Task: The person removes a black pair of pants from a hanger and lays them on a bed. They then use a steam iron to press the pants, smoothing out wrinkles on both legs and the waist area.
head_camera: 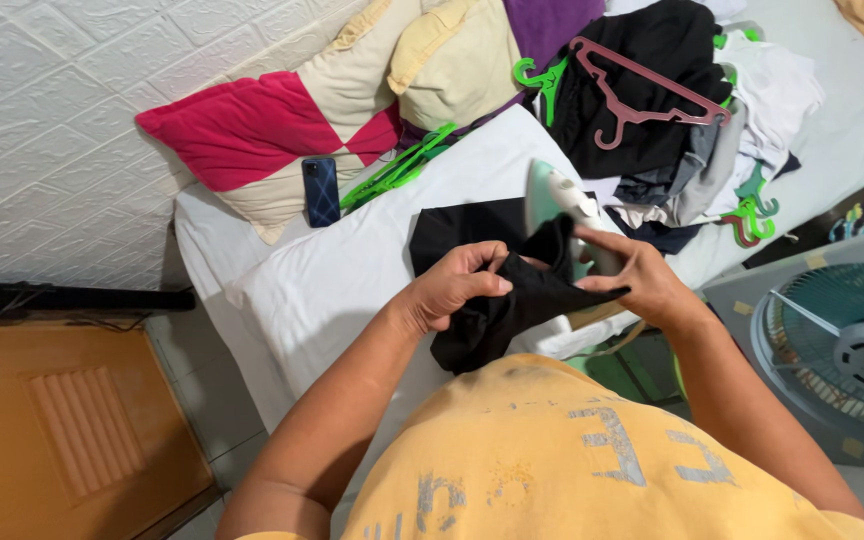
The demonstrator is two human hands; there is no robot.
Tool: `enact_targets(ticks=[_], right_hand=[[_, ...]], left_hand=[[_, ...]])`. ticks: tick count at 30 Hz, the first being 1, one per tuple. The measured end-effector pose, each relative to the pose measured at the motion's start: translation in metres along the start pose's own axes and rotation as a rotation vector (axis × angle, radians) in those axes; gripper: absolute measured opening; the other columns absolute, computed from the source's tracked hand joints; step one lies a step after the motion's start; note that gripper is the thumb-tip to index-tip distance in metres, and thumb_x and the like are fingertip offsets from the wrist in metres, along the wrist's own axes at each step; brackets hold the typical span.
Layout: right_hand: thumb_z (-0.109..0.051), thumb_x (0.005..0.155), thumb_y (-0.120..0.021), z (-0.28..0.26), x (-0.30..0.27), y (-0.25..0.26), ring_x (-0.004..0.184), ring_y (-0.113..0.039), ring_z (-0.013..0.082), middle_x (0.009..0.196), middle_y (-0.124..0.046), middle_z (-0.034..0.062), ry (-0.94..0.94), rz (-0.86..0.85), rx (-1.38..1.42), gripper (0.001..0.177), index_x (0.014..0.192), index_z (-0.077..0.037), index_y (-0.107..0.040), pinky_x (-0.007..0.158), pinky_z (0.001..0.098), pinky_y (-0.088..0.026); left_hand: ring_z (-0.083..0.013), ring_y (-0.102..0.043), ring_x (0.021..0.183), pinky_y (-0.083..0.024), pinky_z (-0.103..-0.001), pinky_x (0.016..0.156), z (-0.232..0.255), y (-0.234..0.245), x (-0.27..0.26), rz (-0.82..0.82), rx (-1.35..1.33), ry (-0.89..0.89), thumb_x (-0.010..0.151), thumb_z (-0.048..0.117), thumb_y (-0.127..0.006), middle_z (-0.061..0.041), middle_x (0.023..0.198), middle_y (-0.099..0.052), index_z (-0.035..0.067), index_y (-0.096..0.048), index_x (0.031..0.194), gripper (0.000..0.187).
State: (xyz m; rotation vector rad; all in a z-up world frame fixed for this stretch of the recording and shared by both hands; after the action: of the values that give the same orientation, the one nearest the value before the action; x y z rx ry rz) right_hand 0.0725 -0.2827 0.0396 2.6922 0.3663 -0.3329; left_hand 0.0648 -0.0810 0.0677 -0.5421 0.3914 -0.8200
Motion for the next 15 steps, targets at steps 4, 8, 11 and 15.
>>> enact_targets(ticks=[4, 8, 11, 15], right_hand=[[-0.011, 0.061, -0.090, -0.027, -0.008, -0.013, 0.106, -0.060, 0.0128, 0.120, -0.063, -0.0009, -0.074, -0.042, 0.107, 0.082, 0.138, -0.014, -0.064, 0.092, 0.0300, -0.049], [-0.012, 0.067, -0.092, -0.023, -0.010, -0.019, 0.086, -0.058, 0.0093, 0.095, -0.066, -0.0023, -0.100, -0.083, 0.136, 0.044, 0.106, -0.007, -0.071, 0.077, 0.0268, -0.048], [-0.018, 0.071, -0.092, -0.018, -0.013, -0.009, 0.070, -0.048, 0.0051, 0.076, -0.057, -0.0065, -0.081, -0.020, 0.118, 0.036, 0.084, -0.009, -0.059, 0.060, 0.0247, -0.039], [-0.022, 0.079, -0.088, -0.013, -0.021, 0.000, 0.058, -0.038, 0.0063, 0.061, -0.046, -0.0052, -0.171, 0.027, -0.040, 0.036, 0.076, -0.009, -0.055, 0.051, 0.0270, -0.030]], left_hand=[[-0.0078, -0.060, 0.100, -0.049, -0.026, 0.093, -0.016, 0.001, 0.003, -0.026, 0.048, 0.110, 0.084, 0.008, -0.070, -0.011, 0.125, -0.070, 0.014, -0.049, 0.079, 0.022], [-0.0075, -0.052, 0.095, -0.042, -0.026, 0.090, -0.016, 0.001, 0.005, -0.031, 0.141, 0.104, 0.088, 0.014, -0.073, -0.004, 0.110, -0.064, 0.012, -0.054, 0.085, 0.020], [-0.0064, -0.058, 0.101, -0.045, -0.023, 0.096, -0.006, 0.011, 0.003, 0.050, 0.201, 0.058, 0.090, 0.032, -0.071, 0.000, 0.107, -0.067, 0.009, -0.068, 0.093, 0.023], [-0.0196, -0.064, 0.092, -0.052, -0.032, 0.083, 0.043, 0.024, -0.016, 0.273, 0.808, -0.228, 0.085, 0.037, -0.086, -0.006, 0.097, -0.066, 0.006, -0.064, 0.084, 0.038]])
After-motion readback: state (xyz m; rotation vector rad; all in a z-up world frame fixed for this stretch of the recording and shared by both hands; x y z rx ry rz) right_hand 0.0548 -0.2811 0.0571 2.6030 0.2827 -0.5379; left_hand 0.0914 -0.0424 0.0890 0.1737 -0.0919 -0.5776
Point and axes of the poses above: each hand's wrist, its own x-axis towards the middle knuckle, its own y-axis out of the back of the hand, z = x × y, the point moved 10 cm from there along x, towards the middle knuckle
